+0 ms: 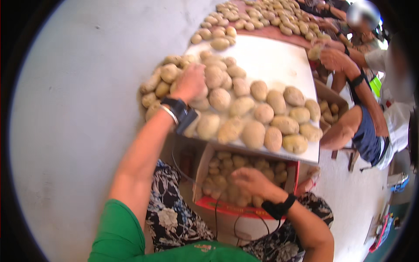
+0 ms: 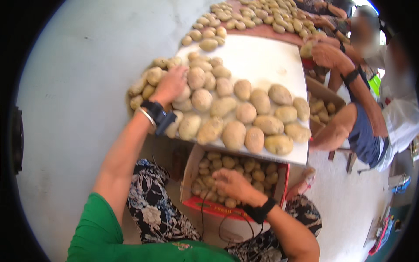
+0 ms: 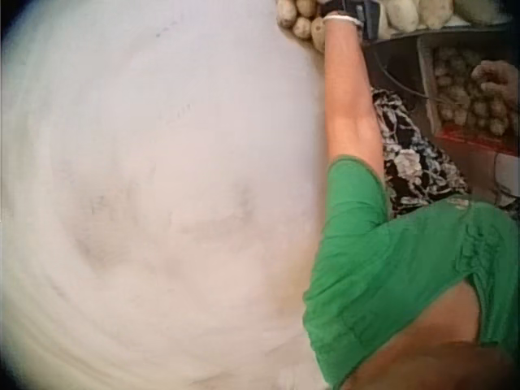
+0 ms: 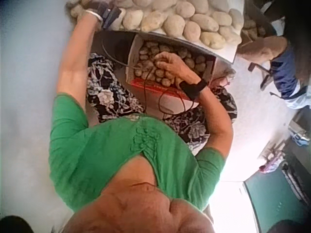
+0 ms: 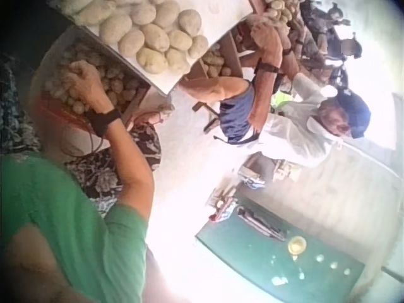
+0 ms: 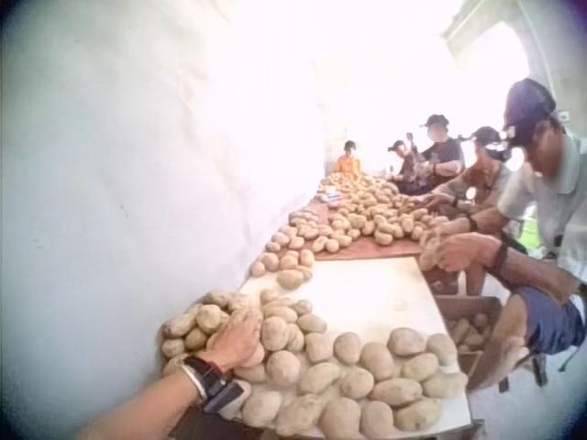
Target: Sorting potatoes from a large pile on a table into cardboard boxes.
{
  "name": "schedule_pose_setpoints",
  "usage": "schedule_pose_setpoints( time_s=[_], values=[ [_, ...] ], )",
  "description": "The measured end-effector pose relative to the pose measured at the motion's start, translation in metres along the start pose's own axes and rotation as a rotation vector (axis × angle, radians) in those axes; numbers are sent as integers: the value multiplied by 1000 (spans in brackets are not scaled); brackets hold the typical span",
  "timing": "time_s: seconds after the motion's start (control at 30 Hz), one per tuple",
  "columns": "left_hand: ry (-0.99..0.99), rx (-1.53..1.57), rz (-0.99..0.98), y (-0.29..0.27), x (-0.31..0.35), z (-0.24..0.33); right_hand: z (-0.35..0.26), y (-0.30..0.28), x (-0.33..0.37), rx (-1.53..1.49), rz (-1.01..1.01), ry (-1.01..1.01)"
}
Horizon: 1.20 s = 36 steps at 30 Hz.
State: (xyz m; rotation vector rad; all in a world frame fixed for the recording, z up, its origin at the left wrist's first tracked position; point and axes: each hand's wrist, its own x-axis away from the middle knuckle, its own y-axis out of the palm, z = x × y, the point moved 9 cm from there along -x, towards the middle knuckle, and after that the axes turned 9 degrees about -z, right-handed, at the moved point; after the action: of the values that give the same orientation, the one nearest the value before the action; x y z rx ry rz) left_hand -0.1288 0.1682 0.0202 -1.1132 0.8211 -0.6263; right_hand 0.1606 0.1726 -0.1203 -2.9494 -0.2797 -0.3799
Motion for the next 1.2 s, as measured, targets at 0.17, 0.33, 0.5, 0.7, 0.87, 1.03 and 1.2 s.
schedule_pose_setpoints(
  time_s=[0.17,0.33,0.5,0.7,0.87,1.03,1.2],
  values=[
    [-49,25,53,4,-6,-17,-2,-25,15,-148,73,18],
    [-63,362,337,-38,22,13,-34,-54,38,-423,24,-37],
    [145,710,-210,-15,99,103,-57,-126,70,-655,337,-236],
    [387,408,-634,65,184,161,-72,-142,85,-723,428,-450],
    [362,-218,-396,101,201,139,-76,-134,87,-711,430,-402],
    [267,298,-589,75,169,130,-86,-135,86,-710,418,-438],
    [247,396,117,-23,80,106,-82,-140,91,-699,467,-453]
  ],
)
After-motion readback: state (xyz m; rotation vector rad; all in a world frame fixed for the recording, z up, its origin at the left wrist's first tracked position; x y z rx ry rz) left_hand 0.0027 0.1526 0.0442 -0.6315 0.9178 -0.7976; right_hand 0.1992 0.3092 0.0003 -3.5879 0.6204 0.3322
